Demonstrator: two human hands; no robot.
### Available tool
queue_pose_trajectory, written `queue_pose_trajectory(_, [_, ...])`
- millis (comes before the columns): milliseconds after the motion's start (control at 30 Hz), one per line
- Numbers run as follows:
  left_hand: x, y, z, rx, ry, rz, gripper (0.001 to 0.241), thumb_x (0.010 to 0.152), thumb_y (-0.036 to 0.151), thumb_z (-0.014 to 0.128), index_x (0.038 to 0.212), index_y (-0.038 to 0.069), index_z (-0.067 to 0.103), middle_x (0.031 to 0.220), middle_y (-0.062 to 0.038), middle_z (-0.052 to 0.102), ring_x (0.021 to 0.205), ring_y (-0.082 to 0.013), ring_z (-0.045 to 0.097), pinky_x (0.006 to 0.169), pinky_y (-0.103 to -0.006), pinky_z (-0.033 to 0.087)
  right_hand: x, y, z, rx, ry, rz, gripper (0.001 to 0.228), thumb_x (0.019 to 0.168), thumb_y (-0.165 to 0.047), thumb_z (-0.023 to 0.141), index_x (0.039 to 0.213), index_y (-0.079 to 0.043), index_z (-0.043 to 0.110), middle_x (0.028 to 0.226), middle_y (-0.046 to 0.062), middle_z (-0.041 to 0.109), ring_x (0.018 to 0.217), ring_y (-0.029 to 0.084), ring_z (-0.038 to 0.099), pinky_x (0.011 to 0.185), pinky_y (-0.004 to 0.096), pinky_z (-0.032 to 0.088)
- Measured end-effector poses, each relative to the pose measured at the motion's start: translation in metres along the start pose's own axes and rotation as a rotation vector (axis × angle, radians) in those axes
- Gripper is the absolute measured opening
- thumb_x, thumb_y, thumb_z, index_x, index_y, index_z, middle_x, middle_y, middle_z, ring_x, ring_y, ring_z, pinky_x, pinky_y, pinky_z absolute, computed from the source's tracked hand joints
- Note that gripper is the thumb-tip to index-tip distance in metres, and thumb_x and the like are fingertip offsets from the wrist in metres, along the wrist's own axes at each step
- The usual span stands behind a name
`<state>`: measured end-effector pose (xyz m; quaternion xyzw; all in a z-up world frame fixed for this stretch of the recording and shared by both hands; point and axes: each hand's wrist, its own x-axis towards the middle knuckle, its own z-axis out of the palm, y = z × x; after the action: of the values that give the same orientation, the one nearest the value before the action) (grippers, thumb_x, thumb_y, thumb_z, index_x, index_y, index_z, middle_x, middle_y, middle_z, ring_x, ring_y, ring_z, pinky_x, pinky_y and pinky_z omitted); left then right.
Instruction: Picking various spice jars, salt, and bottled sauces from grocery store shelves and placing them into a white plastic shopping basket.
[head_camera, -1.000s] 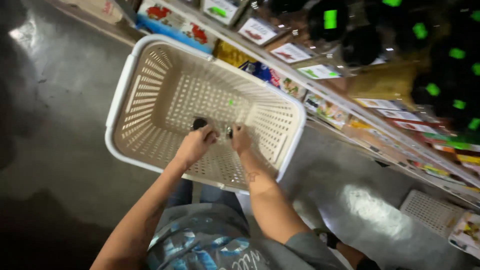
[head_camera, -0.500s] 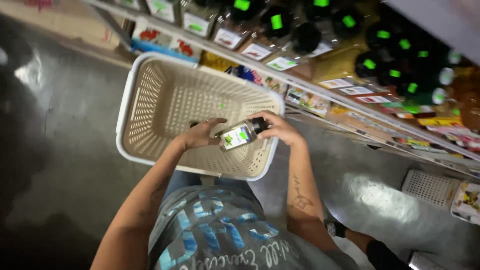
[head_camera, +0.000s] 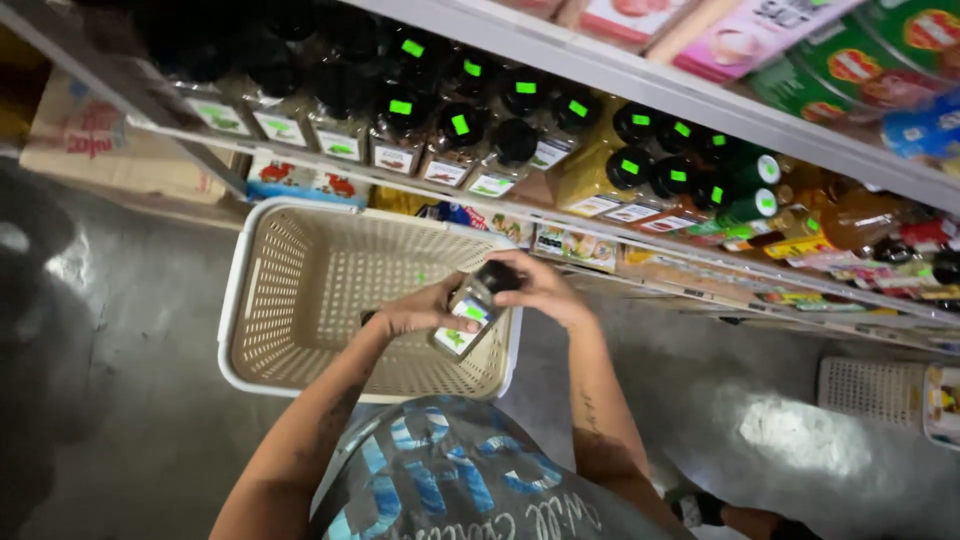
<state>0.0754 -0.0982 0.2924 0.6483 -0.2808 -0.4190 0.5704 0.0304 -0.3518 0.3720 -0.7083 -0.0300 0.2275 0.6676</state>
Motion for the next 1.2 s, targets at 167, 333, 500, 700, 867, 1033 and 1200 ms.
queue_pose_trajectory(167, [-0.026,-0.054,-0.014,-0.190,0.195,-0.129,0.083,0.072,0.044,0.085,0.135,0.002,0.051,0.112,-0.015,0.072,0.100,-0.0218,0.068,0.085,-0.0346,0.055,0.059,0.079,0.016,0.105,0.019,0.125,0.056,0.091,-0.011,0.076,0.144,-0.009,0.058,0.133,0.002,0.064,0.115,0.015,0.058,0.089,0.031,0.051])
queue_pose_trajectory(333, [-0.099,-0.121,-0.034,-0.530,0.715,-0.121,0.069,0.086,0.044,0.076,0.133,0.001,0.049,0.109,-0.008,0.065,0.095,-0.0131,0.065,0.076,-0.0284,0.057,0.159,0.319,0.046,-0.226,0.060,0.204,0.038,0.101,-0.011,0.067,0.139,-0.008,0.066,0.113,0.012,0.069,0.090,0.019,0.066,0.064,0.030,0.051])
queue_pose_trajectory(500, [-0.163,-0.138,-0.036,-0.829,0.967,0.014,0.060,0.103,0.048,0.059,0.142,0.004,0.048,0.112,-0.003,0.063,0.093,-0.0076,0.061,0.079,-0.0263,0.054,0.193,0.297,0.178,-1.047,-0.277,0.193,0.062,0.099,-0.031,0.076,0.149,-0.011,0.045,0.155,0.026,0.036,0.129,0.043,0.051,0.098,0.051,0.049])
queue_pose_trajectory(700, [-0.195,-0.164,-0.031,-0.955,1.023,-0.043,0.061,0.098,0.046,0.061,0.144,0.008,0.048,0.108,0.000,0.064,0.089,-0.0070,0.061,0.075,-0.0262,0.053,0.233,0.436,0.221,-1.220,-0.485,0.491,0.102,0.088,-0.029,0.077,0.166,-0.029,0.012,0.170,0.023,0.003,0.141,0.047,0.041,0.113,0.049,0.043])
queue_pose_trajectory(867, [-0.211,-0.173,-0.041,-0.920,1.009,-0.052,0.057,0.098,0.045,0.062,0.141,0.010,0.050,0.109,0.002,0.065,0.089,-0.0061,0.061,0.073,-0.0258,0.052,0.217,0.379,0.185,-0.729,-0.219,0.464,0.063,0.087,-0.029,0.077,0.140,-0.010,0.048,0.128,0.019,0.055,0.095,0.031,0.062,0.075,0.038,0.054])
queue_pose_trajectory(1033, [-0.198,-0.177,-0.060,-0.984,0.950,-0.022,0.047,0.106,0.050,0.060,0.119,0.005,0.063,0.094,0.000,0.068,0.078,-0.0087,0.064,0.068,-0.0276,0.052,0.183,0.238,0.121,-0.152,-0.100,0.534,0.038,0.093,-0.023,0.074,0.119,0.001,0.059,0.076,0.010,0.069,0.051,0.020,0.065,0.043,0.033,0.052])
queue_pose_trajectory(1200, [-0.157,-0.120,-0.065,-0.979,0.729,-0.114,0.039,0.095,0.050,0.056,0.113,0.017,0.067,0.087,0.005,0.071,0.069,-0.0054,0.065,0.061,-0.0253,0.053,0.111,0.105,0.077,0.117,-0.007,0.313,0.034,0.095,-0.019,0.071,0.126,-0.004,0.065,0.073,0.004,0.064,0.051,0.011,0.059,0.045,0.024,0.045])
